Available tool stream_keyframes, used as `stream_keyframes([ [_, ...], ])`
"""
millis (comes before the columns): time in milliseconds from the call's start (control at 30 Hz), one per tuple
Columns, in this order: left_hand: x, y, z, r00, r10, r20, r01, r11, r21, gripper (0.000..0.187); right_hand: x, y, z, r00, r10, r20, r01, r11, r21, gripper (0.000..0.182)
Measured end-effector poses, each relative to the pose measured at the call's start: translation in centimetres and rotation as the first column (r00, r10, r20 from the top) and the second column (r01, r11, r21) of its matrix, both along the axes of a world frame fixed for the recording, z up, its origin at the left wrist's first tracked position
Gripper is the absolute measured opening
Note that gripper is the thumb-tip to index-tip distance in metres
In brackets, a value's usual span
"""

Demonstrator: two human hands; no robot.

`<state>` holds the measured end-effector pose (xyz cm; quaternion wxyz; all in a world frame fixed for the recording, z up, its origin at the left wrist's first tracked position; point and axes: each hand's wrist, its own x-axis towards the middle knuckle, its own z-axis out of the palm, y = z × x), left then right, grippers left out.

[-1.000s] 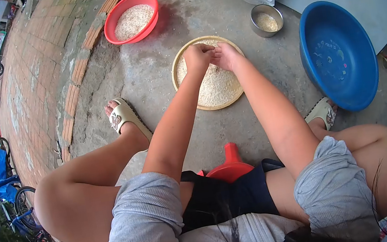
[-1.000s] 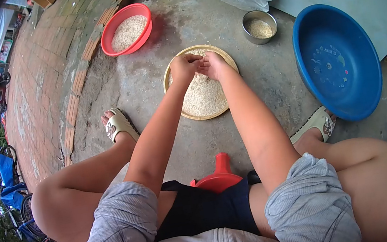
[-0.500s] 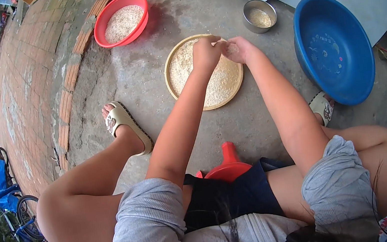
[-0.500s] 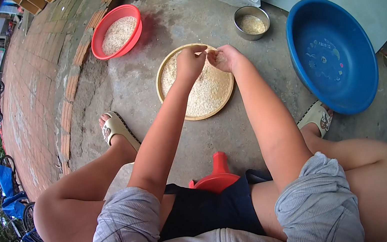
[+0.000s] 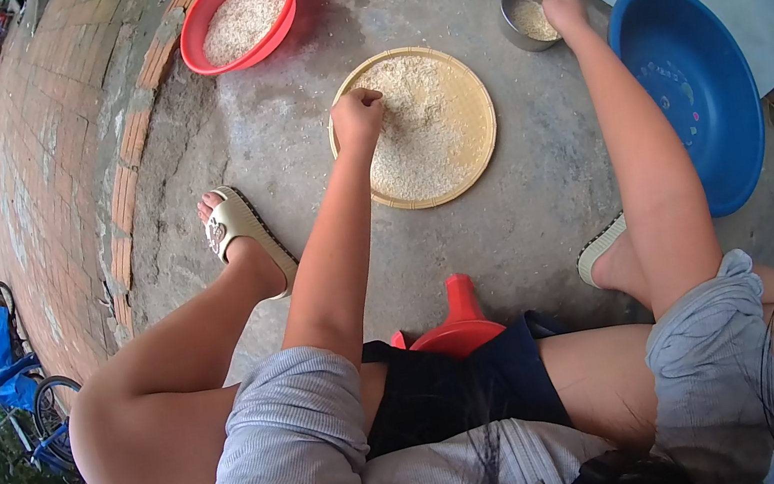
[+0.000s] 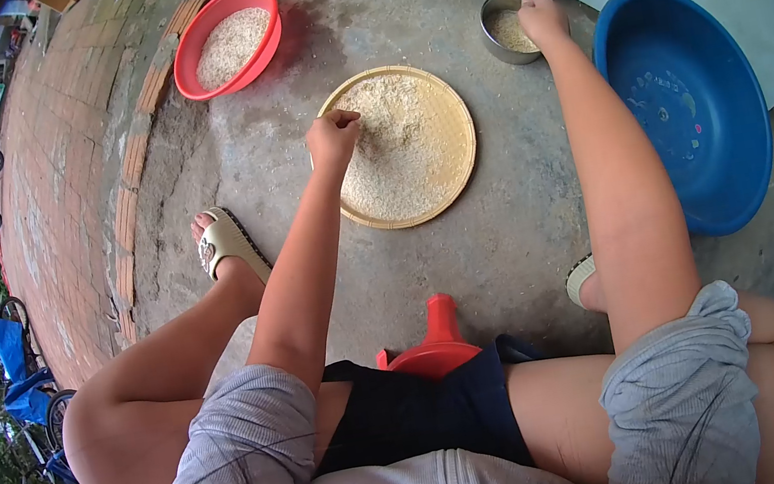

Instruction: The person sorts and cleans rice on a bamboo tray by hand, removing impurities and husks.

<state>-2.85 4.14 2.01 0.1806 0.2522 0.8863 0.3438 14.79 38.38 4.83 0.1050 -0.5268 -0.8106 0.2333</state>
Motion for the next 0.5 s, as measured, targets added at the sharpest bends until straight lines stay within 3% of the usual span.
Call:
stream_keyframes([
  [33,0.3,0.4,0.0,0.999,-0.052,0.001,0.052,0.998,0.045,0.018,-0.5,-2.0,-0.4,1.000,0.004,0.002,-0.003,1.000,-0.002,0.029],
  [67,0.5,0.8,-0.4,0.992,-0.119,-0.038,0.121,0.992,0.040,0.019,-1.0,-3.7,-1.3,0.999,0.008,0.053,-0.024,0.951,0.307,0.029],
  [100,1.3,1.3,0.7,0.985,-0.172,-0.013,0.172,0.985,0.009,0.019,-1.4,-5.2,-1.7,0.995,-0.003,0.102,-0.058,0.809,0.585,0.028],
  [133,1.8,1.6,0.6,0.970,-0.242,-0.032,0.242,0.970,-0.019,0.018,-1.9,-6.5,-1.1,0.995,0.000,0.104,-0.062,0.807,0.587,0.028],
  [200,3.1,2.1,0.6,0.939,-0.345,-0.015,0.343,0.937,-0.063,0.017,-2.9,-9.2,0.1,0.991,0.132,-0.038,-0.113,0.942,0.315,0.026],
  [233,3.8,2.3,0.1,0.939,-0.343,-0.014,0.342,0.938,-0.060,0.017,-3.3,-10.7,0.2,0.990,0.133,-0.036,-0.115,0.941,0.317,0.026],
  [300,5.2,2.6,-0.6,0.882,-0.437,-0.175,0.424,0.899,-0.106,0.014,-4.0,-13.6,0.2,0.964,0.246,0.096,-0.262,0.936,0.234,0.023],
  [333,6.0,2.5,-0.6,0.862,-0.439,-0.253,0.420,0.899,-0.126,0.011,-4.1,-14.8,0.0,0.964,0.249,0.097,-0.266,0.935,0.237,0.023],
  [400,6.5,2.4,-1.0,0.868,-0.421,-0.261,0.400,0.907,-0.134,0.011,-4.0,-16.9,-0.3,0.953,0.273,0.134,-0.297,0.744,0.599,0.020],
  [500,5.9,2.2,-1.5,0.883,-0.389,-0.263,0.363,0.921,-0.143,0.010,-4.4,-18.4,-0.3,0.946,0.272,0.174,-0.322,0.752,0.575,0.018],
])
